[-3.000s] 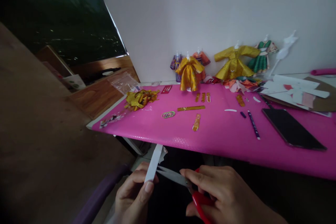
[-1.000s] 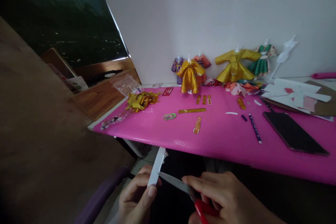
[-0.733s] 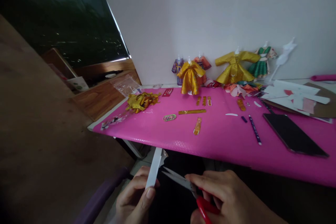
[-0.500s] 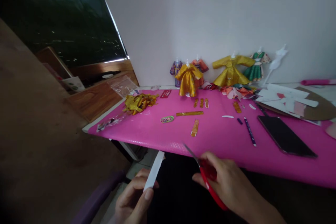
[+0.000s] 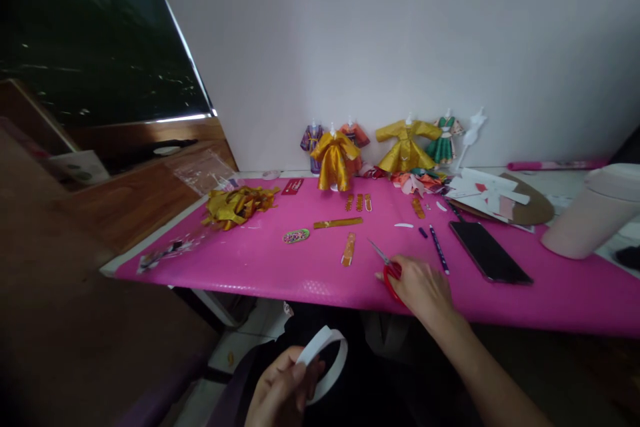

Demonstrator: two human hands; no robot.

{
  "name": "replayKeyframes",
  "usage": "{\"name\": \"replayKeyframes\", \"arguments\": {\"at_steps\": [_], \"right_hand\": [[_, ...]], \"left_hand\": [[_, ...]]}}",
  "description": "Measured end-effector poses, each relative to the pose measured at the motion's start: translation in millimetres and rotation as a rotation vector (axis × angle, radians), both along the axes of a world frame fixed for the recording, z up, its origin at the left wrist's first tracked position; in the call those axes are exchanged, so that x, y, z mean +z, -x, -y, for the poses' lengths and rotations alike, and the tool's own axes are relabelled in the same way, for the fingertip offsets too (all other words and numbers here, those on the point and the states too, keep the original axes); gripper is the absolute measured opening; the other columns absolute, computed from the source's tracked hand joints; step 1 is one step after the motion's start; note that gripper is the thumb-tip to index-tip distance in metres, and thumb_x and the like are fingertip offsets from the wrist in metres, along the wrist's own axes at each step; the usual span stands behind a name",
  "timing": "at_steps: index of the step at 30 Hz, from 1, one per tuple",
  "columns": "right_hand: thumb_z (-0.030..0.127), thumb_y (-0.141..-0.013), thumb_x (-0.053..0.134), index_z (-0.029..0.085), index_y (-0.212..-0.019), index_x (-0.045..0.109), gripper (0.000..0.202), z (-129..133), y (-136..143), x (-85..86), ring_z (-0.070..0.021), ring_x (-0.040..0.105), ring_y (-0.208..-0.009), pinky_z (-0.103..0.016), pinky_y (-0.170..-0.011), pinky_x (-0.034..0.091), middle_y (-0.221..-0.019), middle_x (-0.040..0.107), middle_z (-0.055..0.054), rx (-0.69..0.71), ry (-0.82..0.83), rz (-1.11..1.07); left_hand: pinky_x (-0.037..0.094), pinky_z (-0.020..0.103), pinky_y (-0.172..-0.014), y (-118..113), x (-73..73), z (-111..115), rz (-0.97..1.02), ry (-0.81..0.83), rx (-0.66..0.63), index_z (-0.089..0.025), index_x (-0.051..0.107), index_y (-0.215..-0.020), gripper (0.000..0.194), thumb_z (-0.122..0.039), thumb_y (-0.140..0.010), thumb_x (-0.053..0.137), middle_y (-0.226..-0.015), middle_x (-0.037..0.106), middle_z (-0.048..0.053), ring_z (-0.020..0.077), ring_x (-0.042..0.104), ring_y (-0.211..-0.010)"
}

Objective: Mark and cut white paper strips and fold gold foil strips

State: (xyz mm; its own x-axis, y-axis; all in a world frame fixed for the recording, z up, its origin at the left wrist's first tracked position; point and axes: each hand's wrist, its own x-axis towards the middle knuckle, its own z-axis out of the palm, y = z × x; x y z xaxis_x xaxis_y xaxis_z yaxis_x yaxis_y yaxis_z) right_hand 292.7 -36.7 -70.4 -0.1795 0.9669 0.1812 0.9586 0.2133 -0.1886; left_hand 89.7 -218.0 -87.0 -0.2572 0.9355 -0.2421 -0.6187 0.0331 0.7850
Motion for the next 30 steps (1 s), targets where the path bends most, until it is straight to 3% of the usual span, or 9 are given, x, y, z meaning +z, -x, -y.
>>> {"name": "replayKeyframes", "arguments": {"at_steps": [3,6,11,16,24,30], "right_hand": [[0.052,-0.091,0.062,0.019,-0.105,0.070,0.036,-15.4,-1.2,-1.6,-0.0238,0.072,-0.081,-0.040,-0.074,0.055,-0.092,0.076,-0.007,0.007,0.057,0.072],[0.046,-0.096,0.059,0.017,-0.105,0.067,0.031,-30.4,-4.3,-2.0,-0.0187,0.069,-0.082,-0.039,-0.078,0.056,-0.096,0.072,-0.005,0.039,0.114,0.127],[0.037,-0.096,0.062,0.016,-0.108,0.066,0.025,-47.7,-7.8,-1.3,-0.0198,0.069,-0.087,-0.040,-0.079,0.057,-0.103,0.070,-0.005,0.111,0.185,0.177],[0.034,-0.097,0.061,0.016,-0.112,0.064,0.024,-54.8,-5.2,0.2,-0.0201,0.068,-0.089,-0.039,-0.078,0.058,-0.108,0.068,-0.006,0.105,0.185,0.188],[0.031,-0.097,0.062,0.016,-0.113,0.064,0.022,-48.2,-0.7,1.9,-0.0212,0.068,-0.094,-0.041,-0.082,0.057,-0.113,0.067,-0.007,0.138,0.132,0.150],[0.030,-0.097,0.062,0.016,-0.116,0.063,0.024,-42.8,1.2,-2.4,-0.0217,0.068,-0.095,-0.042,-0.081,0.057,-0.114,0.067,-0.007,0.140,0.101,0.120]], "left_hand": [[0.041,0.028,-0.068,2.5,-0.9,-1.3,0.021,0.023,-0.021,-0.015,0.070,-0.058,0.029,-0.040,-0.062,0.083,-0.042,0.048,-0.005,0.0099,0.038,-0.046],[0.040,0.028,-0.066,4.0,-1.5,-2.5,0.030,0.032,-0.040,-0.016,0.066,-0.058,0.025,-0.037,-0.064,0.080,-0.041,0.046,-0.006,0.0105,0.038,-0.046],[0.031,0.026,-0.056,1.5,-4.4,-6.2,0.016,-0.008,-0.056,-0.018,0.060,-0.057,0.029,-0.041,-0.064,0.076,-0.041,0.047,-0.004,0.0129,0.041,-0.047],[0.033,0.027,-0.059,-2.4,-6.6,-8.9,-0.003,-0.025,-0.045,-0.017,0.059,-0.054,0.033,-0.043,-0.063,0.077,-0.047,0.055,0.000,0.0142,0.045,-0.052],[0.037,0.026,-0.053,-7.6,-3.0,-5.0,0.003,0.013,-0.020,-0.017,0.062,-0.057,0.028,-0.037,-0.062,0.080,-0.055,0.061,0.001,0.0144,0.050,-0.053],[0.037,0.025,-0.057,-9.3,1.8,0.0,-0.155,-0.028,0.058,-0.017,0.062,-0.052,0.026,-0.028,-0.065,0.082,-0.050,0.059,-0.002,0.0128,0.050,-0.052]]}}
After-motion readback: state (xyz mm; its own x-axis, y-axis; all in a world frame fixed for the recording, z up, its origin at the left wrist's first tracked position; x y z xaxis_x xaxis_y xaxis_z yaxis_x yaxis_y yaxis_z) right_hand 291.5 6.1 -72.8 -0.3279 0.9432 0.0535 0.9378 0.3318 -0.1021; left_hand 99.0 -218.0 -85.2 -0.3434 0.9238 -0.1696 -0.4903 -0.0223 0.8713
